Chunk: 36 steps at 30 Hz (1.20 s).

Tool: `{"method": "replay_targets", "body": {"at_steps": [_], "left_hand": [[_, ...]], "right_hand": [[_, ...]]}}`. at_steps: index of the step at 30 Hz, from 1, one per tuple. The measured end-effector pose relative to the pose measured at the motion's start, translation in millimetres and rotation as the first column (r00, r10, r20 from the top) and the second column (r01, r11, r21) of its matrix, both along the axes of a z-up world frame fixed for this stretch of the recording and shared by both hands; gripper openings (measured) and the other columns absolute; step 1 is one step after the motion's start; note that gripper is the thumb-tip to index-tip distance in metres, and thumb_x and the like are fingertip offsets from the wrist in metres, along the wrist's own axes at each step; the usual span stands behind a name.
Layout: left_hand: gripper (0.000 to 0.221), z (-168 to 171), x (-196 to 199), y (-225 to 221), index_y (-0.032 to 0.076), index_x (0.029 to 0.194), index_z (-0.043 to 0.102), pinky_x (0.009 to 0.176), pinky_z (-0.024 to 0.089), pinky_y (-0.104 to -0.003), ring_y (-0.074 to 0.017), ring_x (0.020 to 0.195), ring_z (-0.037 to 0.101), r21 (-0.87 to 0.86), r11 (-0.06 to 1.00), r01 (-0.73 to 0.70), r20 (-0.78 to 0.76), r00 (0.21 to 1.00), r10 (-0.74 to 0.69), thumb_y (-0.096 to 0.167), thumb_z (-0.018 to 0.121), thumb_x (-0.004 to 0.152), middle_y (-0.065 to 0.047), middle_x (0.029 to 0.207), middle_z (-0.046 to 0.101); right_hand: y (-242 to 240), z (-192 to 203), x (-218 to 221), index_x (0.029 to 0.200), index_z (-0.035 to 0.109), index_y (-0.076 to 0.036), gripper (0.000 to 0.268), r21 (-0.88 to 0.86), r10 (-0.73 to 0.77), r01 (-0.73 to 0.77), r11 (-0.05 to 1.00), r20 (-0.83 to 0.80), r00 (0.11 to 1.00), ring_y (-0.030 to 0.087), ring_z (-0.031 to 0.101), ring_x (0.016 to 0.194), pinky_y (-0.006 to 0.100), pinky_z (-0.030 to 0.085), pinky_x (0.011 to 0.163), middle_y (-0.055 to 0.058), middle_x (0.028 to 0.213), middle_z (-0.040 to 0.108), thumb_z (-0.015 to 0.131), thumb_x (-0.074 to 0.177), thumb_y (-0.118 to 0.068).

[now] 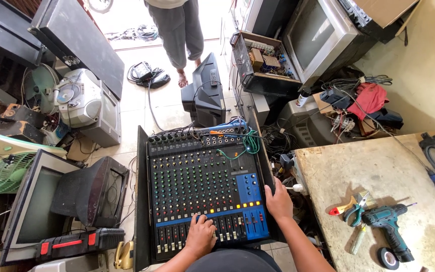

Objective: A person is seen repairing an audio mixer in a workshop. They start by adjusting the faders and knobs on the control panel, then they use a hand tool to trim or adjust the side frame of the device.

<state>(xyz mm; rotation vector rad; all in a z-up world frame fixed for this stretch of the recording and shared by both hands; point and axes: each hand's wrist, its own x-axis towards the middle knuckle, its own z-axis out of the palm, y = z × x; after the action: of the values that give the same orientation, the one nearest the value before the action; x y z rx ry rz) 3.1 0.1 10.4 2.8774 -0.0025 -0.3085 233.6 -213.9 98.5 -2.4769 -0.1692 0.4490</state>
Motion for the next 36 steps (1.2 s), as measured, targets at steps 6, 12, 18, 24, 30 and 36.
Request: {"method": "replay_targets", "body": {"at_steps": [6,12,18,24,30,36], "left_hand": [[0.033,0,1,-1,0.012,0.111,0.074,0.114,0.026,-0.065,-0.0354,0.119,0.048,0.002,1.000,-0.007,0.001,1.000,0.007,0.036,0.077,0.089,-0.009,0.117,0.067],[0.035,-3,1,-4,0.011,0.113,0.071,0.115,0.025,-0.068,-0.0368,0.123,0.047,-0.009,1.000,-0.020,-0.025,0.999,0.020,0.036,0.077,0.090,-0.011,0.123,0.065],[0.036,-2,1,-6,0.011,0.115,0.071,0.115,0.023,-0.066,-0.0362,0.124,0.046,0.034,0.999,-0.018,-0.048,0.999,0.020,0.036,0.077,0.090,-0.009,0.124,0.064],[0.036,-4,3,-8,0.012,0.113,0.070,0.115,0.023,-0.066,-0.0355,0.124,0.046,0.035,0.999,-0.038,-0.037,0.999,0.039,0.036,0.080,0.088,-0.009,0.123,0.064],[0.040,3,6,-6,0.010,0.127,0.065,0.117,0.018,-0.066,-0.0339,0.130,0.041,0.021,1.000,-0.017,-0.184,0.983,0.021,0.039,0.067,0.098,-0.008,0.132,0.059],[0.035,5,3,-5,0.010,0.114,0.072,0.115,0.024,-0.065,-0.0341,0.124,0.047,0.028,0.999,-0.029,-0.071,0.997,0.031,0.035,0.075,0.089,-0.008,0.120,0.065]], "right_hand": [[0,-2,1,0.153,0.043,-0.014,0.062,0.031,0.013,-0.014,0.999,0.042,0.999,0.035,0.058,0.130,0.052,0.054,0.099,0.013,0.144,0.058,0.046,0.100,-0.046],[1,5,0,0.154,0.043,-0.014,0.062,0.029,0.007,-0.008,1.000,0.017,1.000,0.033,0.059,0.130,0.051,0.054,0.099,0.011,0.144,0.059,0.046,0.100,-0.045],[1,5,-1,0.155,0.041,-0.016,0.064,-0.001,0.001,-0.001,1.000,0.000,1.000,0.033,0.057,0.132,0.051,0.054,0.100,0.011,0.146,0.057,0.044,0.100,-0.047],[4,20,-2,0.155,0.042,-0.019,0.063,-0.006,-0.006,0.006,1.000,-0.023,1.000,0.031,0.058,0.131,0.050,0.055,0.099,0.009,0.145,0.057,0.044,0.099,-0.048],[29,28,43,0.158,0.032,-0.006,0.077,0.067,-0.082,0.075,0.995,0.095,0.992,0.035,0.041,0.146,0.051,0.041,0.115,0.019,0.159,0.042,0.053,0.097,-0.047],[47,-4,84,0.163,0.024,-0.015,0.074,0.054,0.129,-0.127,0.990,-0.035,0.991,0.034,0.039,0.148,0.054,0.044,0.108,0.010,0.165,0.035,0.037,0.102,-0.054]]}}
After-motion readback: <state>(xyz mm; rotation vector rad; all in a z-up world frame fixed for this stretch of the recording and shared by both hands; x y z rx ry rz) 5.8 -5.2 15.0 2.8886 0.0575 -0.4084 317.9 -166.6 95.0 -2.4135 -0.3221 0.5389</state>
